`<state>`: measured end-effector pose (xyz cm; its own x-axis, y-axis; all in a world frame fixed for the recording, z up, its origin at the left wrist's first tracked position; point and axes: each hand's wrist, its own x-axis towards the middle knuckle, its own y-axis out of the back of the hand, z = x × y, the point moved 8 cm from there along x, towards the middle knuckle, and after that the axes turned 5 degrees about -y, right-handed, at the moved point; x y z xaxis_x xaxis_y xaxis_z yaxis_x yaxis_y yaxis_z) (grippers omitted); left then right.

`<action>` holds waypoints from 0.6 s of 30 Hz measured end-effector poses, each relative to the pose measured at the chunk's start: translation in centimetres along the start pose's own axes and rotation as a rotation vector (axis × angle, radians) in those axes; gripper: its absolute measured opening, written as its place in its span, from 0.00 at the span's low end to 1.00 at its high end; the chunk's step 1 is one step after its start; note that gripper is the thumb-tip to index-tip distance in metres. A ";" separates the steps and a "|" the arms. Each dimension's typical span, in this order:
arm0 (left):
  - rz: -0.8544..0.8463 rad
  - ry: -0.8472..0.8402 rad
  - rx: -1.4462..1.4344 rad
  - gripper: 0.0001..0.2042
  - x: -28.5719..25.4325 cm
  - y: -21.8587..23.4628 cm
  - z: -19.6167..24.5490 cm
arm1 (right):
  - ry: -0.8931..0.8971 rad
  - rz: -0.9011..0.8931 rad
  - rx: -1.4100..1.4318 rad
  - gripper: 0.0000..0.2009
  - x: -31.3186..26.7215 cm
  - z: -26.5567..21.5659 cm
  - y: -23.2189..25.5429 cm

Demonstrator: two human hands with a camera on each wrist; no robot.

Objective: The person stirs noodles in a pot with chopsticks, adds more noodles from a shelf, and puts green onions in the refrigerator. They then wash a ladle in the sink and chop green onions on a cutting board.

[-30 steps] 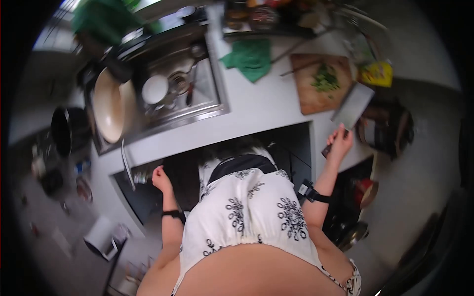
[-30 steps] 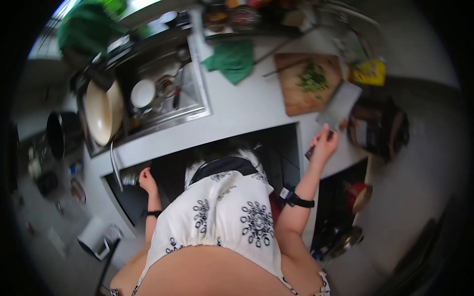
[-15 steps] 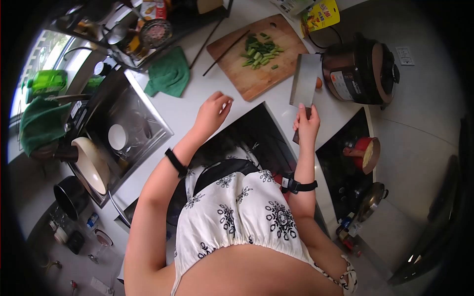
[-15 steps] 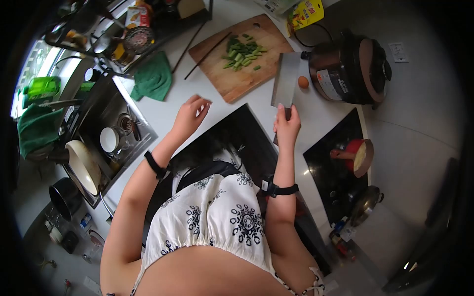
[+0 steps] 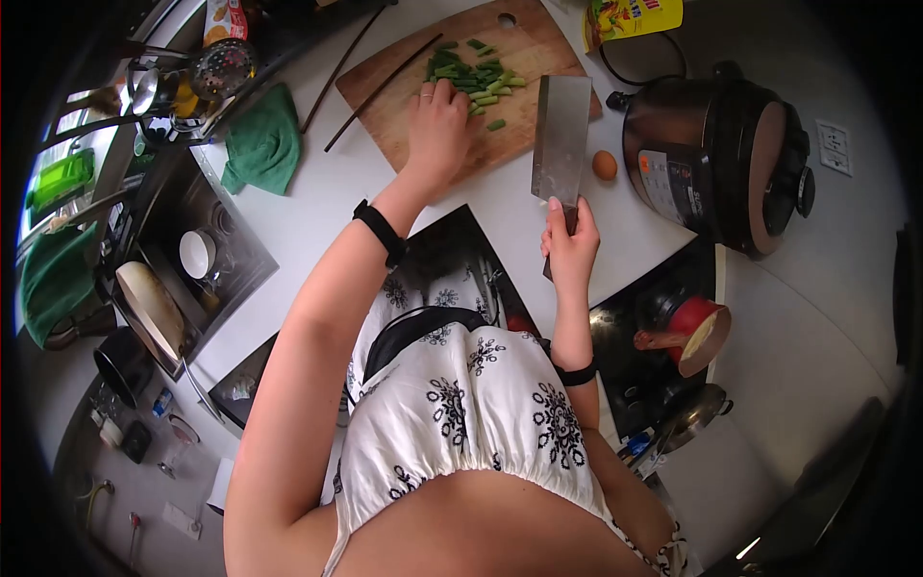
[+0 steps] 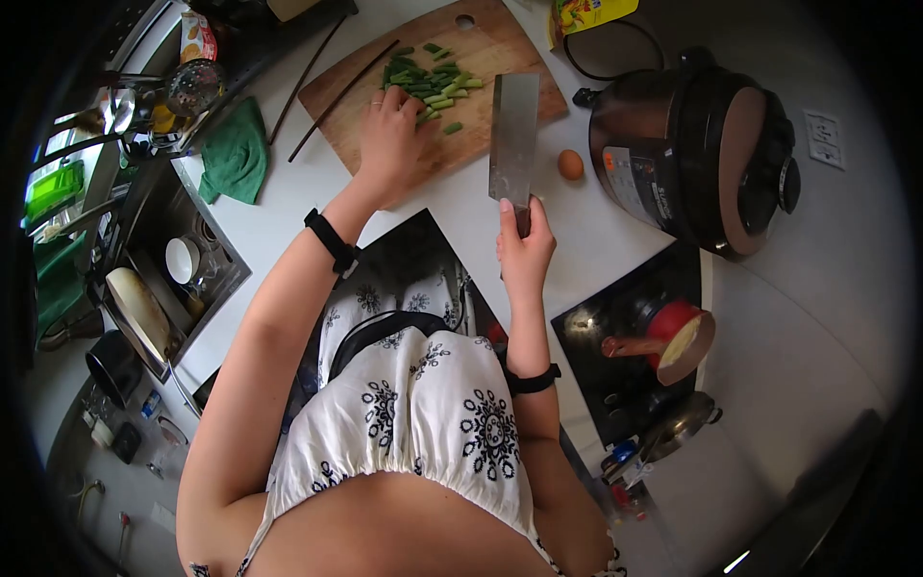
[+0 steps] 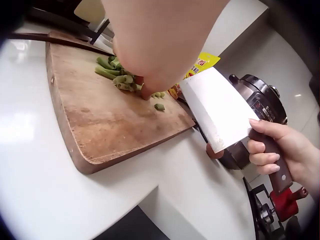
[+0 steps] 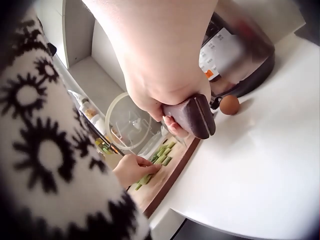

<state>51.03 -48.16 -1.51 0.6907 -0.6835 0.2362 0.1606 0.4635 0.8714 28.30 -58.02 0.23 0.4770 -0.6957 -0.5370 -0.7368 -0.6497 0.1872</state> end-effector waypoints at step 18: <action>-0.078 -0.246 0.067 0.09 2.0 -1.4 1.0 | 0.107 0.049 -0.150 0.12 0.3 -1.7 0.8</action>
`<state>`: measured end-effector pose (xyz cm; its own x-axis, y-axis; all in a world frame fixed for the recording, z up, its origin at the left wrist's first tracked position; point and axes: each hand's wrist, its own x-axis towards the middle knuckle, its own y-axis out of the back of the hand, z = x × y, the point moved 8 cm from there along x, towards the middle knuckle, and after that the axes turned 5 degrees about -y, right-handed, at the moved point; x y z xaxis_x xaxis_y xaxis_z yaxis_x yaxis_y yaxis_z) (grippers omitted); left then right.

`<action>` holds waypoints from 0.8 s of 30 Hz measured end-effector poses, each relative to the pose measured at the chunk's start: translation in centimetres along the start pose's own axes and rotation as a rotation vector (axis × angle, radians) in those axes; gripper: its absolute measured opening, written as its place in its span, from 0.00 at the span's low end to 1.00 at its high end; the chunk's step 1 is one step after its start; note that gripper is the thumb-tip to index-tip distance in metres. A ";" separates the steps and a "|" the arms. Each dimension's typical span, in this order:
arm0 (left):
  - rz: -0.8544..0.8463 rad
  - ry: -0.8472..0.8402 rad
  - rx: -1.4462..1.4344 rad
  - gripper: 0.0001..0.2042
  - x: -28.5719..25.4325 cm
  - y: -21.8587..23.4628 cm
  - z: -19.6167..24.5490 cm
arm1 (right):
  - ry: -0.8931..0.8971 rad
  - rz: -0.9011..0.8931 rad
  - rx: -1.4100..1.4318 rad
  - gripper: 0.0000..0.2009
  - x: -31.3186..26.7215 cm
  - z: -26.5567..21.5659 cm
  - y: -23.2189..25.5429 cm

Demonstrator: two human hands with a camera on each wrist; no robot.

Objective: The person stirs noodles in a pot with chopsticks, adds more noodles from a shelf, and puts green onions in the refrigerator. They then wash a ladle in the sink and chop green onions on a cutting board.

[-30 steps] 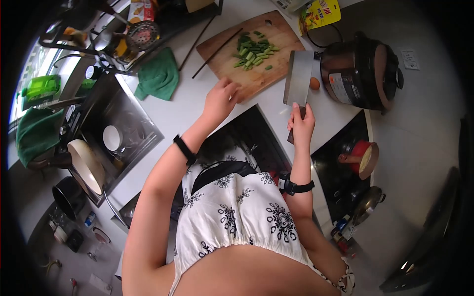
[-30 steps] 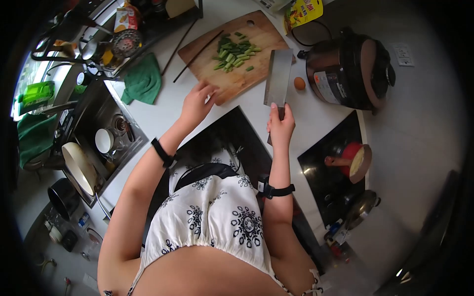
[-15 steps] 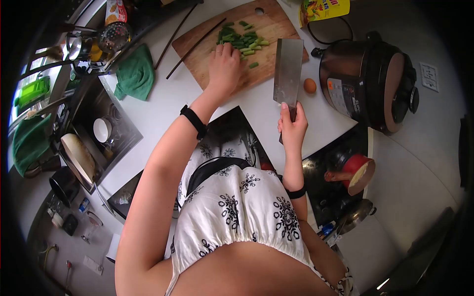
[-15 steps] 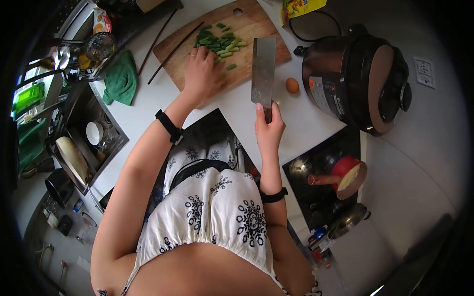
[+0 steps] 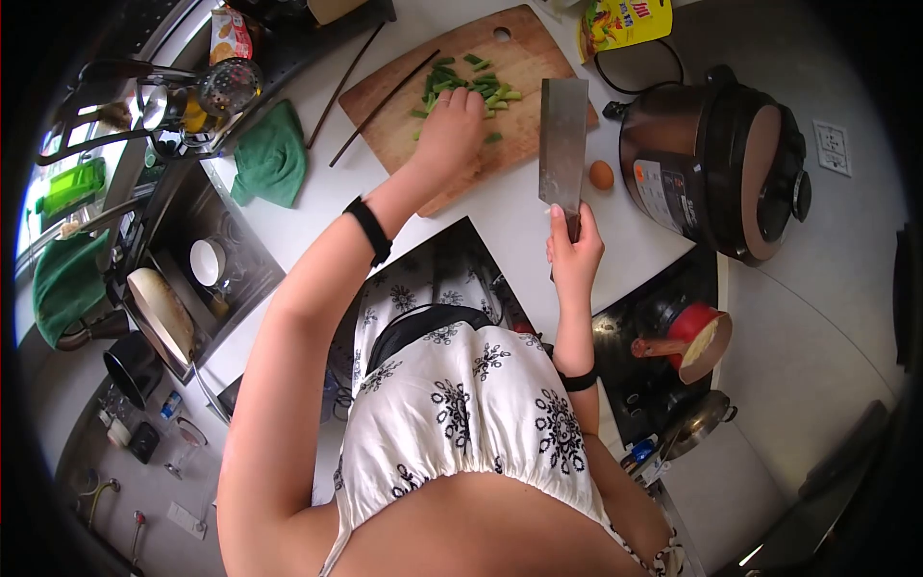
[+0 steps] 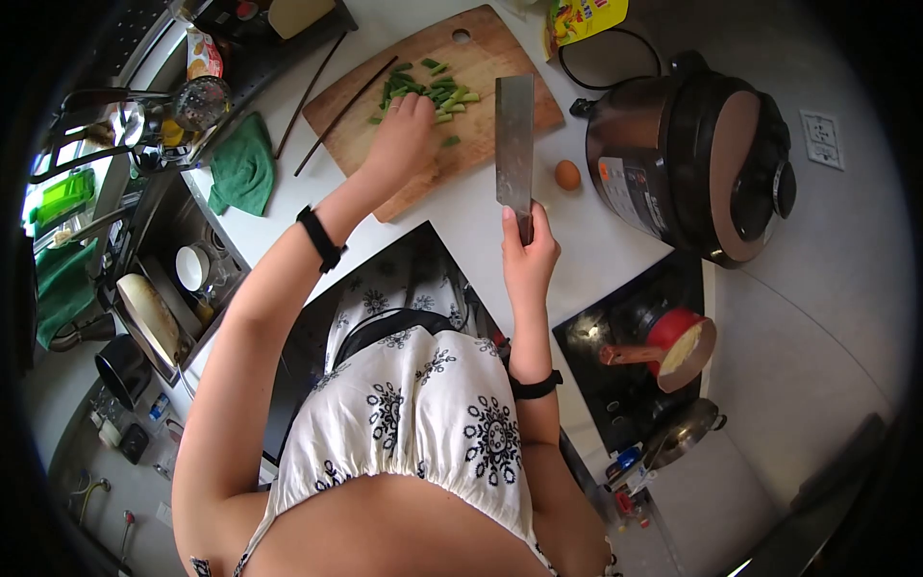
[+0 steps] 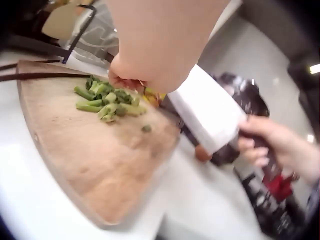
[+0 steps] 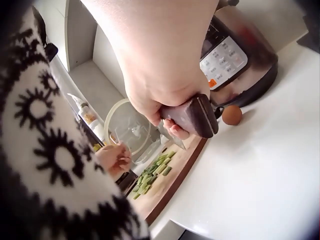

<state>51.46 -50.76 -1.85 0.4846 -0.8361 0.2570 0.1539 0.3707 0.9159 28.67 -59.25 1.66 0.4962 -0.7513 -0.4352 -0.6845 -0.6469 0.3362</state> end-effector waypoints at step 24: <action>0.083 0.249 -1.165 0.16 -9.4 17.7 -0.1 | 0.424 -0.445 -0.590 0.13 2.4 -5.5 -7.3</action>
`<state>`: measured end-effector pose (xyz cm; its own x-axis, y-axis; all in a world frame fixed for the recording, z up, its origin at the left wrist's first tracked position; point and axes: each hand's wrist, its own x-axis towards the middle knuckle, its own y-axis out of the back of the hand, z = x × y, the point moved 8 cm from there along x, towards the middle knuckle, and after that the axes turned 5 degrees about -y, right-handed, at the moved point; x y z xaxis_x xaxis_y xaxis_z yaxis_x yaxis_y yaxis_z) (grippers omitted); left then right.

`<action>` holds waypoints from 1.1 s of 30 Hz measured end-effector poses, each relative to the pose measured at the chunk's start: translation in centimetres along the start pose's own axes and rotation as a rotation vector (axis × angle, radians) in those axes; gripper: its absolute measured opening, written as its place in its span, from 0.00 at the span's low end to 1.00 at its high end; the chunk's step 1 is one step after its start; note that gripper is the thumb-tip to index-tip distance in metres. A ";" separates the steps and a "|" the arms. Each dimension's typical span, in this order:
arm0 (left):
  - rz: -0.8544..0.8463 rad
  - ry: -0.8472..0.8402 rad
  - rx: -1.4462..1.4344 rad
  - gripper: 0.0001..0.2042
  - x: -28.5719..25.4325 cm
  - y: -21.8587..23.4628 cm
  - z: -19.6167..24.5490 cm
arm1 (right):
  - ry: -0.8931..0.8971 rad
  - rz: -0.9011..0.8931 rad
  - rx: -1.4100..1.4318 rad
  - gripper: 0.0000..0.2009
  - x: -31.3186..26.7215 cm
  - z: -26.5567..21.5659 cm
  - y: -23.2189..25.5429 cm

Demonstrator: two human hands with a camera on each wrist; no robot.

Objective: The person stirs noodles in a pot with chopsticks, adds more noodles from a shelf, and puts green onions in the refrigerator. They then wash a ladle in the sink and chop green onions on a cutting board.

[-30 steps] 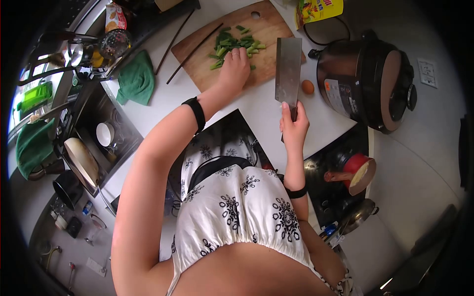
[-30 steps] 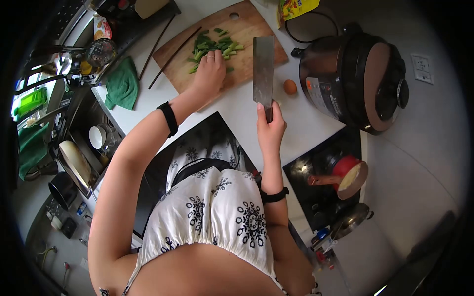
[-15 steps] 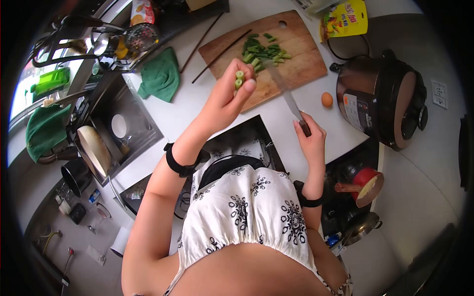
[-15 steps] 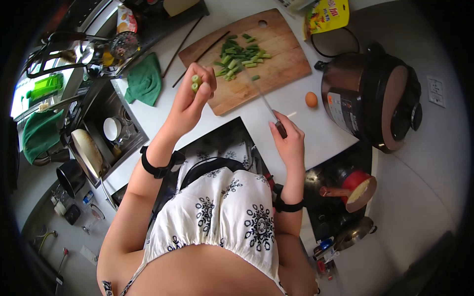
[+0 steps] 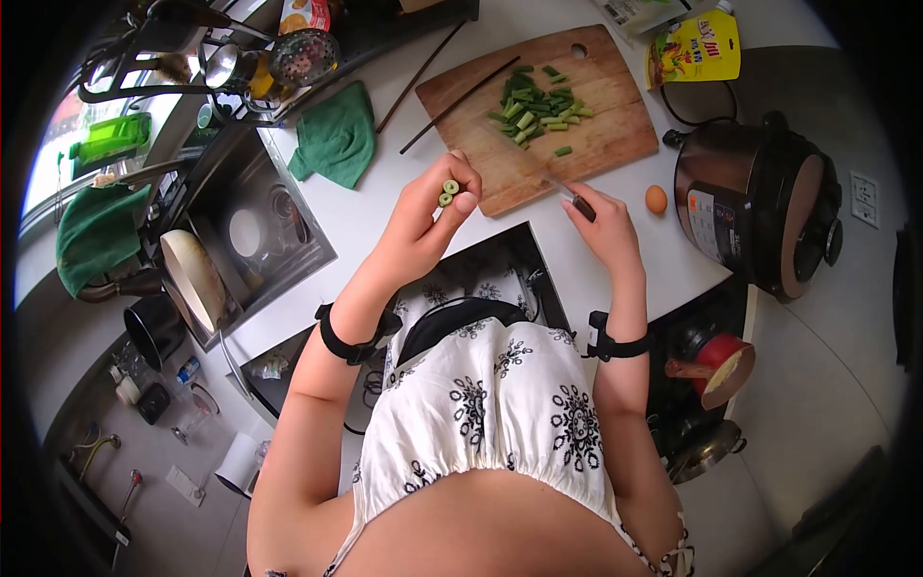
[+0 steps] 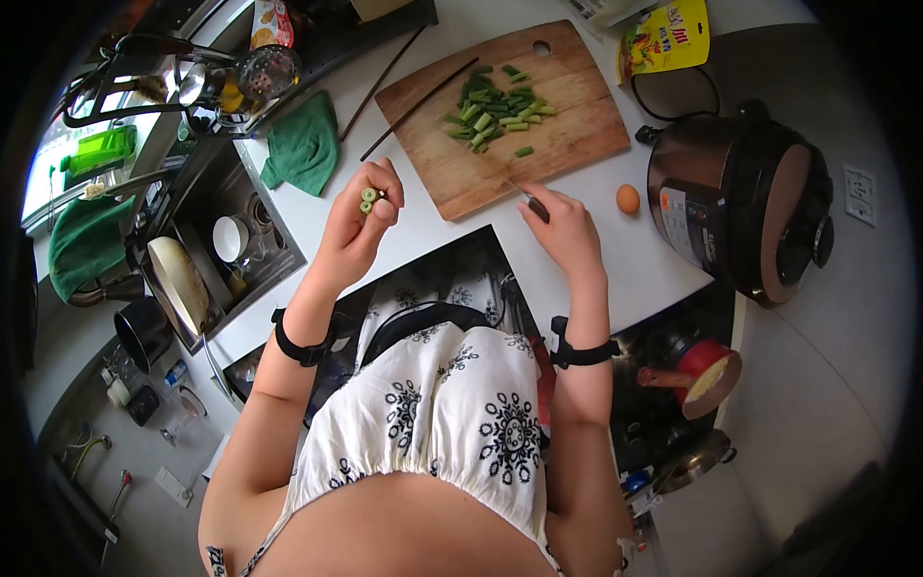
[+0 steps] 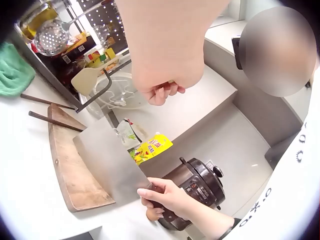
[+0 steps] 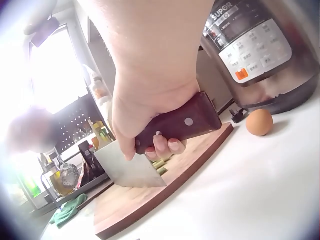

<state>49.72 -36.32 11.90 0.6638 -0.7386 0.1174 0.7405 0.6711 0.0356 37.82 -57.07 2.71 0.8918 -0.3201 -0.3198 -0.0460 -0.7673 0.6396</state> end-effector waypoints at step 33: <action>0.082 0.165 0.587 0.20 1.5 -1.2 -14.6 | -0.051 0.154 -0.026 0.10 -3.8 -1.9 -2.1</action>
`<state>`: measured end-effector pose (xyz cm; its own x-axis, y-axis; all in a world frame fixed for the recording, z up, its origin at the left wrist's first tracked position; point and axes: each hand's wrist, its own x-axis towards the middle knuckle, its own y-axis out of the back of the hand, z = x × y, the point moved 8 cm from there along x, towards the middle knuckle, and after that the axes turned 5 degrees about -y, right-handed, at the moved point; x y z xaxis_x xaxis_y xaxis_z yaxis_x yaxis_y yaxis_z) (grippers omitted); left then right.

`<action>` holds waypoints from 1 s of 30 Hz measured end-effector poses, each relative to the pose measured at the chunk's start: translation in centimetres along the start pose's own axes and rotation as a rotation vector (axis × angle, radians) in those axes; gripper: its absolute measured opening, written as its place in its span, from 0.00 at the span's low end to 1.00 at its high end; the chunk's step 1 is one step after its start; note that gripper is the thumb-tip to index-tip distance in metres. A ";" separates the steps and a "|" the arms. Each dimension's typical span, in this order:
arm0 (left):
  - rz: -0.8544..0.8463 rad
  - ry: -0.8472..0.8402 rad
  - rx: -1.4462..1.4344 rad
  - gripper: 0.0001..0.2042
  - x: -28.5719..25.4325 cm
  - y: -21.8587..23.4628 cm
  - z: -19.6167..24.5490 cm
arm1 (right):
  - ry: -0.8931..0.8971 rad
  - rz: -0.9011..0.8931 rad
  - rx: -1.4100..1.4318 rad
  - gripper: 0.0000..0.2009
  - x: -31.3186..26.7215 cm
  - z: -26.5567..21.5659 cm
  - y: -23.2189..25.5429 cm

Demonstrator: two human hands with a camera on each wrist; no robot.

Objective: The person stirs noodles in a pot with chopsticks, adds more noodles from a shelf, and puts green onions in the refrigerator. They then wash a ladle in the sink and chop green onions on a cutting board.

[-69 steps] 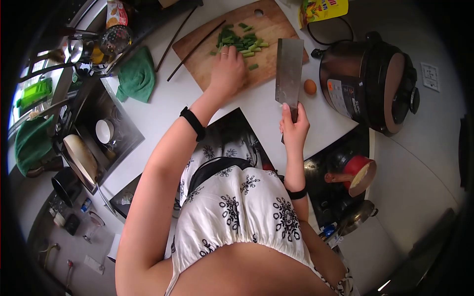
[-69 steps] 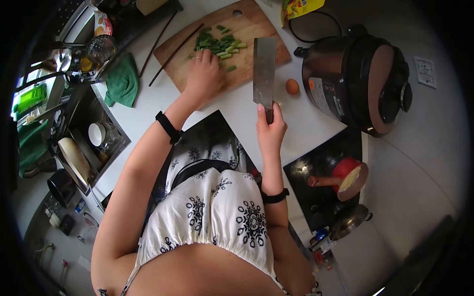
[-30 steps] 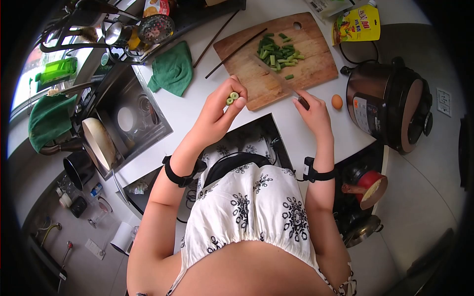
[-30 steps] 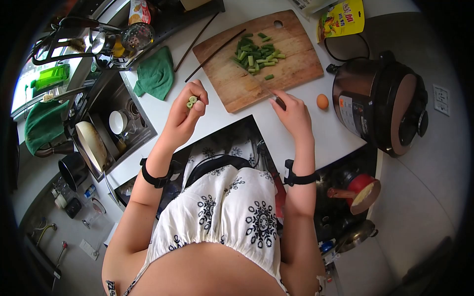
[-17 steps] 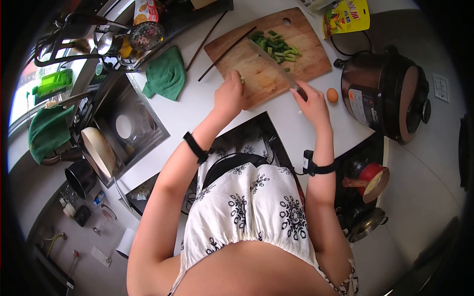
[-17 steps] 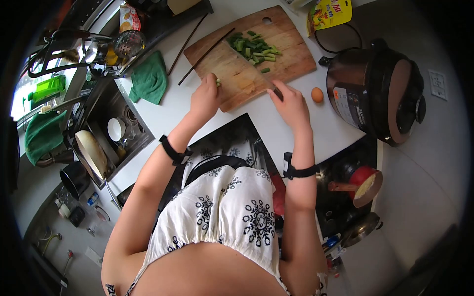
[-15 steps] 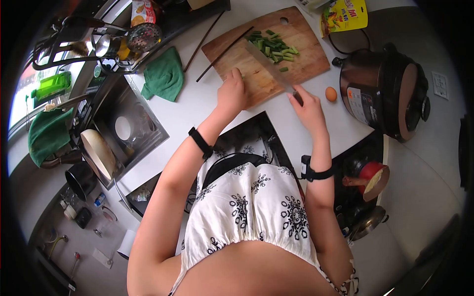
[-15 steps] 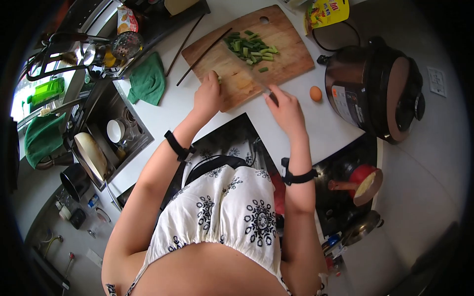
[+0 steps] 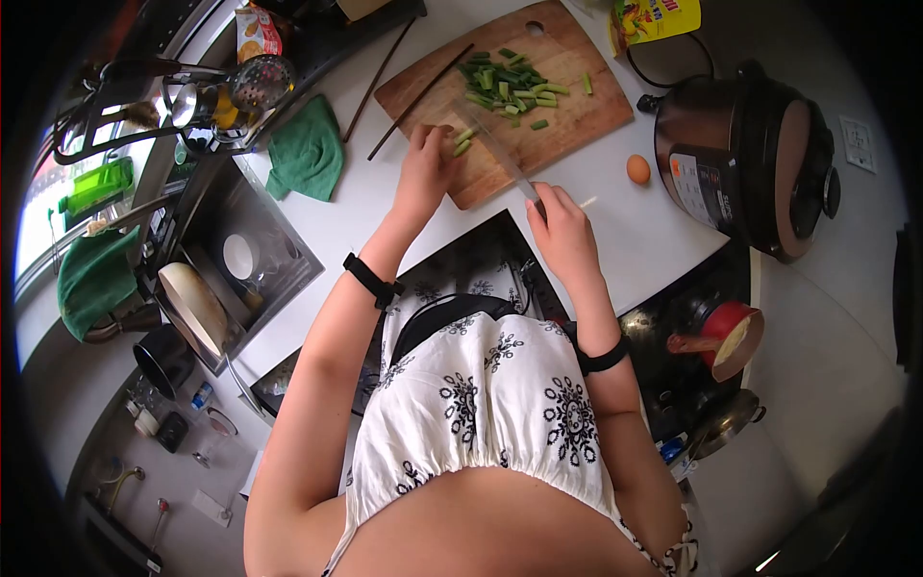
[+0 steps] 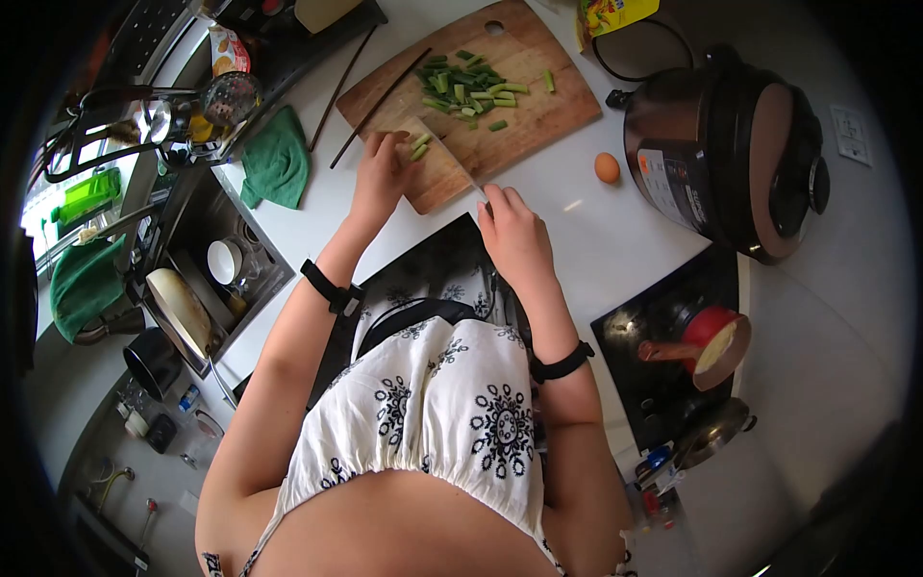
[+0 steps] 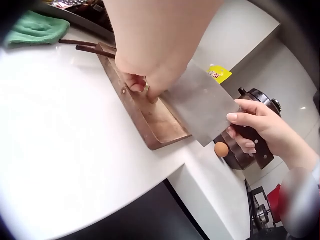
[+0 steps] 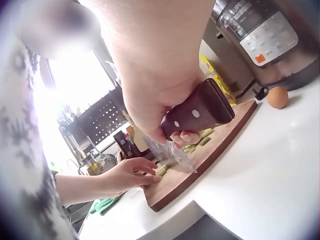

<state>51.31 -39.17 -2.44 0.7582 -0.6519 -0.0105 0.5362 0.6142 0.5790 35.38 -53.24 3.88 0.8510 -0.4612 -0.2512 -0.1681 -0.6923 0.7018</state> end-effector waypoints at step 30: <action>0.121 -0.106 -0.014 0.05 -0.3 0.5 0.4 | 0.097 -0.062 -0.509 0.09 -0.2 -4.3 -0.3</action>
<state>51.18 -38.80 -1.85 0.7747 -0.6155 0.1450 0.4491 0.6969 0.5592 37.45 -50.57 6.62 0.8978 -0.3581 -0.2565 0.1267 -0.3478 0.9290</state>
